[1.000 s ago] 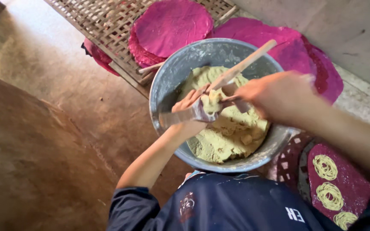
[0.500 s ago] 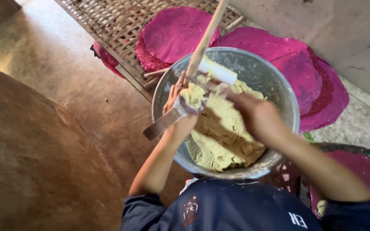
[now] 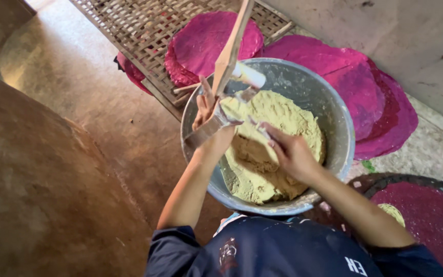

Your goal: The person uses a wooden dough press to extrude yellow dough into spiral shapes onto a pink cloth-lined tray. They repeatedly refill the press from a metal bowl and arrange the formed spirals on the tray.

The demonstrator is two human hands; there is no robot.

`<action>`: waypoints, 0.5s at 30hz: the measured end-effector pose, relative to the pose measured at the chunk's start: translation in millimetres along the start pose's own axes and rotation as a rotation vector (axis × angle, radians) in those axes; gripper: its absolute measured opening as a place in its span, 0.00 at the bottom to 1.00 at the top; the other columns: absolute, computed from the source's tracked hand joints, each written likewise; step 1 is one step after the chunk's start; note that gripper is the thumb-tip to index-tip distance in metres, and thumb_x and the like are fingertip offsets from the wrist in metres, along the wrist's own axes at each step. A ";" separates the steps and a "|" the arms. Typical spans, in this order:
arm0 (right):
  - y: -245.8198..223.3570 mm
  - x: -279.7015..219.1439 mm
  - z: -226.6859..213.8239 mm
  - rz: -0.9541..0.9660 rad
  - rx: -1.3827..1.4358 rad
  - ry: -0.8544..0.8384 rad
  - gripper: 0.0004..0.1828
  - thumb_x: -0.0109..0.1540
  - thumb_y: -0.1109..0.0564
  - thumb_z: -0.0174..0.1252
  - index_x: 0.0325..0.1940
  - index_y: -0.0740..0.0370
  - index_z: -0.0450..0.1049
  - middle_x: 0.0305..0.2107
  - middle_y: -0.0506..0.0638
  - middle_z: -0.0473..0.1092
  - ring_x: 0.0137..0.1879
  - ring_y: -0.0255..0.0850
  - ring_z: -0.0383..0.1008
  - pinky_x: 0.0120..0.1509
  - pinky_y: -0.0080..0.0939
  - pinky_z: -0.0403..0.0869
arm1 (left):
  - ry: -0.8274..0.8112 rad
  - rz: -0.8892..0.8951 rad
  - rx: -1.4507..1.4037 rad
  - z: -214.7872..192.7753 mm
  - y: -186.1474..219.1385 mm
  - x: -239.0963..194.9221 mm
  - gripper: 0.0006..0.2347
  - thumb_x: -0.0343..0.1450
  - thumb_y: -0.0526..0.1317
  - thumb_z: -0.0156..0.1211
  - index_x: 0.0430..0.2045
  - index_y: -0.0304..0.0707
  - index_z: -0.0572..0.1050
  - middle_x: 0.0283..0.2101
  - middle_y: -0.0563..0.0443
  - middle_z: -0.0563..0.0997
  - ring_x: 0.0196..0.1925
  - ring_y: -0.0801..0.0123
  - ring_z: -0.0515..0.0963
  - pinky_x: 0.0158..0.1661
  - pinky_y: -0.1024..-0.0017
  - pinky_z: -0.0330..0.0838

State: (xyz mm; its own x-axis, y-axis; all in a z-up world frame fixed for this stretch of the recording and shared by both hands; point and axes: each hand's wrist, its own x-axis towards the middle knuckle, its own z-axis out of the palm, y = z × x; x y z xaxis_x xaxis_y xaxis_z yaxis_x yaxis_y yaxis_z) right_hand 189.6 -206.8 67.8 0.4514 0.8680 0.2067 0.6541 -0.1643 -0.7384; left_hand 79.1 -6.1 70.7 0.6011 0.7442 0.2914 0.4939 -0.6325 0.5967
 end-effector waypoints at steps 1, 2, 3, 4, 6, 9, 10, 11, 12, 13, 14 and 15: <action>0.0 -4.6 3.1 -0.163 -0.011 0.049 0.26 0.67 0.58 0.55 0.71 0.58 0.67 0.26 0.56 0.75 0.19 0.29 0.63 0.27 0.36 0.68 | 0.074 0.123 0.067 -2.4 -1.7 1.9 0.41 0.63 0.41 0.74 0.70 0.25 0.58 0.64 0.31 0.68 0.51 0.57 0.76 0.43 0.66 0.79; -0.2 -8.8 1.3 -0.078 -0.010 -0.040 0.26 0.66 0.57 0.55 0.71 0.55 0.68 0.24 0.55 0.76 0.18 0.30 0.63 0.25 0.38 0.68 | 0.147 0.243 0.135 -6.1 -6.0 2.0 0.33 0.64 0.37 0.72 0.66 0.32 0.66 0.68 0.28 0.66 0.49 0.57 0.76 0.40 0.68 0.79; -1.1 -12.0 -5.6 0.007 -0.010 -0.130 0.26 0.66 0.55 0.55 0.70 0.53 0.69 0.22 0.54 0.77 0.17 0.31 0.62 0.24 0.39 0.68 | 0.217 0.363 0.203 -10.0 -11.1 0.9 0.27 0.65 0.32 0.70 0.62 0.38 0.75 0.71 0.25 0.63 0.48 0.57 0.76 0.36 0.71 0.80; -4.0 -12.0 -14.7 0.094 -0.007 -0.218 0.26 0.65 0.54 0.55 0.69 0.50 0.70 0.20 0.53 0.78 0.15 0.33 0.62 0.22 0.40 0.67 | 0.243 0.395 0.235 -14.8 -17.4 -1.4 0.25 0.64 0.34 0.70 0.58 0.34 0.74 0.71 0.27 0.65 0.50 0.56 0.77 0.39 0.69 0.80; -14.6 -0.9 -49.5 0.245 -0.148 -0.319 0.23 0.66 0.48 0.55 0.66 0.45 0.74 0.24 0.50 0.79 0.16 0.36 0.63 0.24 0.41 0.69 | 0.294 0.466 0.296 -22.5 -26.0 -5.5 0.22 0.63 0.38 0.71 0.50 0.27 0.72 0.69 0.31 0.68 0.54 0.53 0.77 0.45 0.65 0.80; -40.6 35.5 -88.3 0.364 -0.314 -0.579 0.19 0.69 0.45 0.50 0.60 0.48 0.77 0.26 0.54 0.78 0.22 0.37 0.67 0.29 0.42 0.72 | 0.215 0.599 0.145 -19.1 -22.8 -15.4 0.21 0.64 0.38 0.69 0.50 0.33 0.72 0.68 0.33 0.71 0.56 0.53 0.78 0.47 0.65 0.79; -50.0 40.1 -93.1 0.384 -0.358 -0.692 0.19 0.71 0.45 0.48 0.58 0.51 0.79 0.26 0.57 0.77 0.24 0.37 0.69 0.30 0.41 0.72 | 0.183 0.638 0.094 -15.5 -19.6 -22.1 0.21 0.64 0.38 0.68 0.51 0.35 0.72 0.67 0.34 0.72 0.56 0.54 0.78 0.47 0.65 0.79; -59.6 39.3 -89.0 0.253 -0.505 -0.655 0.18 0.68 0.47 0.50 0.58 0.49 0.77 0.28 0.56 0.76 0.27 0.40 0.70 0.32 0.44 0.72 | 0.152 0.677 0.043 -11.5 -15.8 -27.9 0.20 0.65 0.38 0.67 0.51 0.36 0.72 0.67 0.34 0.72 0.57 0.54 0.78 0.48 0.65 0.78; -68.7 41.0 -78.0 0.114 -0.652 -0.616 0.18 0.66 0.48 0.52 0.58 0.48 0.76 0.30 0.55 0.75 0.30 0.43 0.72 0.34 0.46 0.72 | 0.126 0.714 -0.008 -7.8 -12.2 -33.3 0.20 0.65 0.38 0.66 0.51 0.38 0.72 0.66 0.35 0.73 0.57 0.54 0.78 0.49 0.66 0.78; -76.8 40.6 -68.3 -0.031 -0.795 -0.574 0.19 0.64 0.49 0.54 0.59 0.46 0.75 0.32 0.54 0.74 0.34 0.46 0.74 0.36 0.48 0.72 | 0.072 0.680 -0.014 -4.9 -9.0 -37.9 0.22 0.65 0.41 0.68 0.52 0.35 0.72 0.64 0.34 0.74 0.56 0.49 0.77 0.49 0.61 0.75; -84.1 35.5 -57.9 -0.197 -0.928 -0.520 0.15 0.63 0.52 0.54 0.54 0.50 0.75 0.32 0.53 0.73 0.34 0.46 0.75 0.36 0.47 0.73 | 0.020 0.647 -0.017 -3.9 -7.3 -39.6 0.24 0.66 0.43 0.70 0.54 0.33 0.72 0.62 0.33 0.74 0.55 0.45 0.76 0.50 0.56 0.73; -92.3 27.0 -44.9 -0.365 -1.058 -0.458 0.12 0.63 0.54 0.54 0.49 0.55 0.75 0.31 0.52 0.73 0.35 0.46 0.77 0.36 0.46 0.75 | -0.031 0.614 -0.021 -4.7 -7.3 -41.5 0.26 0.66 0.45 0.73 0.55 0.30 0.72 0.61 0.32 0.74 0.53 0.40 0.75 0.51 0.51 0.70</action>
State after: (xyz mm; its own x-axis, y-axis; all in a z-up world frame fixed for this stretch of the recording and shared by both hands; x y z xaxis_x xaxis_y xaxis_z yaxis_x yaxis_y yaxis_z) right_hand 168.6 -189.2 170.3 0.0202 0.9936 -0.1110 0.9680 0.0084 0.2509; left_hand 47.6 -31.4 57.8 0.7899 0.2384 0.5650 0.0391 -0.9391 0.3415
